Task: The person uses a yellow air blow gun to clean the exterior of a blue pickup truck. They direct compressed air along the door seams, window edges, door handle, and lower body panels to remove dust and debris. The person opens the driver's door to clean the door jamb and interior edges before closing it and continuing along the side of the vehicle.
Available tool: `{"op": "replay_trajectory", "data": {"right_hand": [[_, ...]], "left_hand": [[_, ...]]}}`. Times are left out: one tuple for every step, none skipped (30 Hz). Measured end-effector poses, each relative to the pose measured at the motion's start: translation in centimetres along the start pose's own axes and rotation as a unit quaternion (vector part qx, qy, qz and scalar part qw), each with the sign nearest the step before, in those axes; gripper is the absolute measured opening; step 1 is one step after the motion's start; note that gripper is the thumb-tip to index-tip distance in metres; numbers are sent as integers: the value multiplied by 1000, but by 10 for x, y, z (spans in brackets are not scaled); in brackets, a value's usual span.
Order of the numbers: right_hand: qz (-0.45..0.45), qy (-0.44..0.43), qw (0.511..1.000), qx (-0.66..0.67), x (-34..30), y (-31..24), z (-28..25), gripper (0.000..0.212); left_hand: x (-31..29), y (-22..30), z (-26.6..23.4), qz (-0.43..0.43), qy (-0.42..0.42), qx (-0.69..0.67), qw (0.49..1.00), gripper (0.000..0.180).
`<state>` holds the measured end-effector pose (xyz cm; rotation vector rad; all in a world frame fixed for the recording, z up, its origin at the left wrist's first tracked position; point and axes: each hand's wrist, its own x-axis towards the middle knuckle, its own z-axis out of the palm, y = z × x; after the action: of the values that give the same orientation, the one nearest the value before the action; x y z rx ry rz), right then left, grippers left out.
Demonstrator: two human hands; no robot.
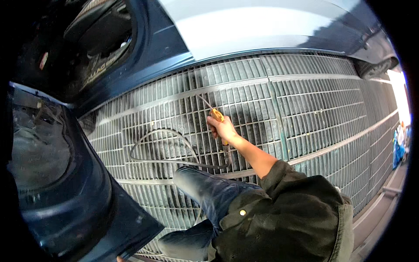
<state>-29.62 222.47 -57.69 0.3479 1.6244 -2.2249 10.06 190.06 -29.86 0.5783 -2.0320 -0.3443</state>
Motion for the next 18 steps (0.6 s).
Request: {"op": "replay_trajectory", "data": {"right_hand": [[7,-5,1000,19,5,5,5,24],[20,-23,1000,3,6,6,10,21],[30,-40,999,-12,7,5,13,20],[15,-42,998,38,7,3,17,21],[19,-64,998,11,9,4,13,21],[25,-79,996,25,12,6,7,20],[33,-97,994,41,15,9,2,20],[9,-85,996,35,16,9,1,18],[28,-90,995,36,19,11,-5,19],[27,-98,994,26,21,14,-11,20],[29,-113,993,21,25,18,-15,22],[39,-101,994,-4,28,23,-18,24],[42,-97,994,-6,28,22,-17,24],[46,-86,995,-6,28,26,-19,24],[48,-77,996,-6,30,28,-19,23],[27,-67,997,-4,27,27,-17,22],[15,-72,997,2,30,33,-24,22],[25,-62,998,14,29,35,-25,22]], "left_hand": [[-3,-27,-28,-48,-2,4,999,60],[-6,-46,-51,-62,26,-3,998,55],[-8,-64,-72,-75,55,-13,996,50],[-10,-92,-97,-98,60,-39,993,42],[-9,-111,-116,-134,80,-57,986,36],[-10,-136,-139,-151,98,-50,982,37],[-7,-169,-173,-161,105,-25,981,37],[-6,-202,-207,-170,116,-1,979,37],[-5,-237,-238,-181,109,19,977,37],[0,-245,-227,-187,173,35,966,37],[5,-265,-241,-198,212,35,956,42],[8,-278,-236,-197,209,31,957,42],[11,-290,-234,-195,206,26,959,41],[13,-306,-227,-198,228,28,953,38],[12,-324,-219,-200,253,30,946,34],[6,-344,-212,-205,256,43,944,31],[-6,-373,-214,-206,258,57,942,29],[-24,-397,-213,-206,262,72,940,27]]}}
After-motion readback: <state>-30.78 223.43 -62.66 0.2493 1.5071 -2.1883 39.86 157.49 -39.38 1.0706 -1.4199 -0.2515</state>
